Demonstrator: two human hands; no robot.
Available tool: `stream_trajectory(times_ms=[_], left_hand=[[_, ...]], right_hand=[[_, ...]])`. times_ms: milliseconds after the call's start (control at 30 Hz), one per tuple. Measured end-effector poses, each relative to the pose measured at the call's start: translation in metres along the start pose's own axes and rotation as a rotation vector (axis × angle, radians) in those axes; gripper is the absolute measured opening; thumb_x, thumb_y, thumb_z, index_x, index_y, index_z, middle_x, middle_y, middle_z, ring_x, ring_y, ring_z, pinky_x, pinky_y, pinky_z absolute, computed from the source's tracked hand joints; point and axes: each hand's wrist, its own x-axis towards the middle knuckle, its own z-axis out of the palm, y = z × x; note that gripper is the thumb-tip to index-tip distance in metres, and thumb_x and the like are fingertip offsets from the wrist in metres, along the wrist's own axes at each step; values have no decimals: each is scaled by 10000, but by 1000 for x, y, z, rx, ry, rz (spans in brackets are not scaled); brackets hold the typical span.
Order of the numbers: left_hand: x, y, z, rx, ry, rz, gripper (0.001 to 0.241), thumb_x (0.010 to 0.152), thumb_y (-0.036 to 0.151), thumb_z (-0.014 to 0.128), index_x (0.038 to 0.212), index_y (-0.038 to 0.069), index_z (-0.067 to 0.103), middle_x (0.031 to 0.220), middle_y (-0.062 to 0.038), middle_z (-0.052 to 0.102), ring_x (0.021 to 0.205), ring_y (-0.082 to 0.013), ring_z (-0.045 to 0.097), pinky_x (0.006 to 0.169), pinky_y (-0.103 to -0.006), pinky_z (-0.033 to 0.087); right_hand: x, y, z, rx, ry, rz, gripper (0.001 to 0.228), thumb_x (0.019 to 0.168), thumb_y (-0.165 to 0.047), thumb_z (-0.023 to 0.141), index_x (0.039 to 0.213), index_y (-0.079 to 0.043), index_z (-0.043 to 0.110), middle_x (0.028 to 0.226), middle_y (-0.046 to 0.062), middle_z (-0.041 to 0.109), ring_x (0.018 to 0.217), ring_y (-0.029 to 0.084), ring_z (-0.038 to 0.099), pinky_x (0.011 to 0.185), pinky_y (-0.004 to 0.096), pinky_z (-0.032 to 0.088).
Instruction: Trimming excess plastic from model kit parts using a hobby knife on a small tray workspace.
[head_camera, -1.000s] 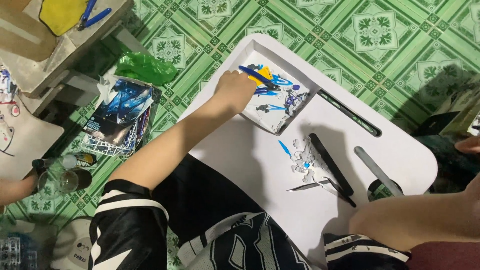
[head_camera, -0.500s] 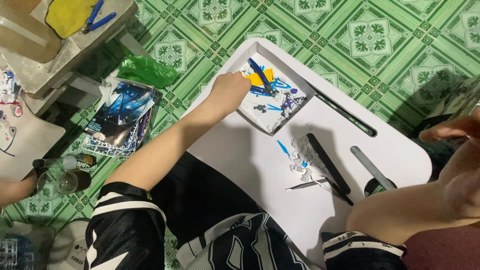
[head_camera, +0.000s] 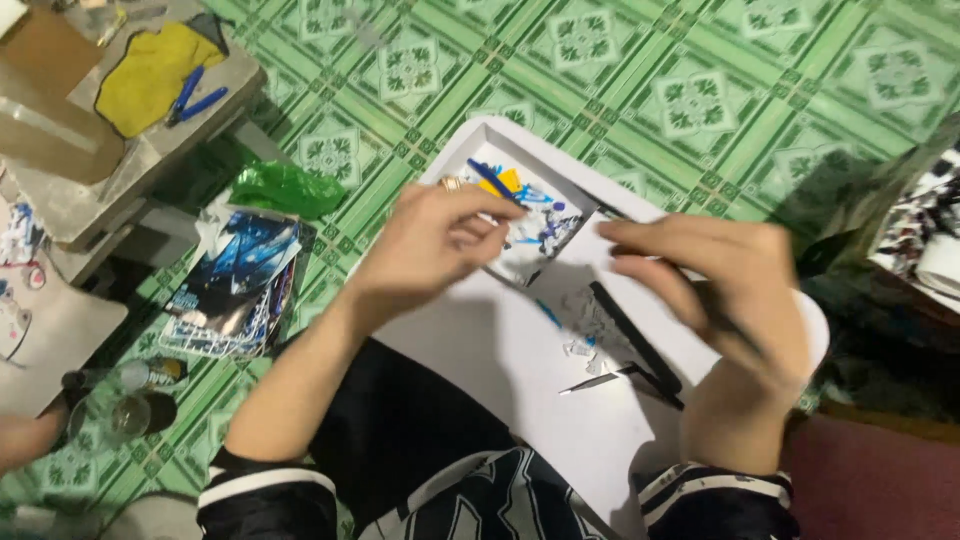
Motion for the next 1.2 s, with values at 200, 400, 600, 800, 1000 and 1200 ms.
stream_trajectory(times_ms=[200, 400, 600, 800, 1000, 1200], left_hand=[[-16, 43, 15, -15, 181, 394, 204, 857, -12, 603, 1052, 14, 658, 1002, -133, 718, 784, -167, 733, 771, -229, 623], [-19, 50, 30, -16, 298, 597, 245, 845, -103, 655, 1057, 19, 662, 927, -109, 710, 772, -148, 683, 723, -213, 577], [-21, 52, 37, 24, 388, 694, 274, 863, -72, 698, 1084, 74, 627, 960, -61, 720, 839, -178, 736, 778, -241, 598], [-26, 52, 38, -5, 379, 652, 209, 873, -27, 681, 1053, 75, 650, 929, -51, 722, 848, -187, 745, 786, -250, 587], [-29, 52, 39, -109, 371, 634, 145, 878, 26, 676, 1017, 29, 635, 946, -61, 714, 866, -200, 736, 804, -268, 587], [-28, 48, 46, -155, 392, 691, 250, 835, 58, 749, 1051, 41, 625, 1025, -100, 704, 966, -236, 733, 893, -307, 614]], right_hand=[[7, -11, 20, 16, 116, -87, 113, 901, -62, 617, 872, 47, 612, 739, 125, 618, 612, 211, 587, 586, 289, 452], [2, -25, 18, 298, 259, 50, 156, 907, -50, 542, 829, 47, 637, 708, 130, 652, 595, 181, 639, 582, 236, 514], [-1, -25, 18, 364, 316, 70, 147, 882, -65, 558, 818, 45, 632, 679, 131, 634, 572, 182, 616, 564, 235, 490], [-11, -14, 18, 287, 321, -27, 204, 861, -90, 598, 1010, 45, 633, 773, 139, 658, 661, 210, 596, 637, 274, 452], [-13, -12, 18, 291, 311, -87, 170, 817, -36, 648, 962, 45, 609, 820, 160, 672, 664, 234, 633, 629, 286, 495], [-17, -6, 21, 264, 331, -141, 143, 811, 6, 639, 943, 53, 610, 775, 152, 656, 606, 205, 605, 573, 257, 460]])
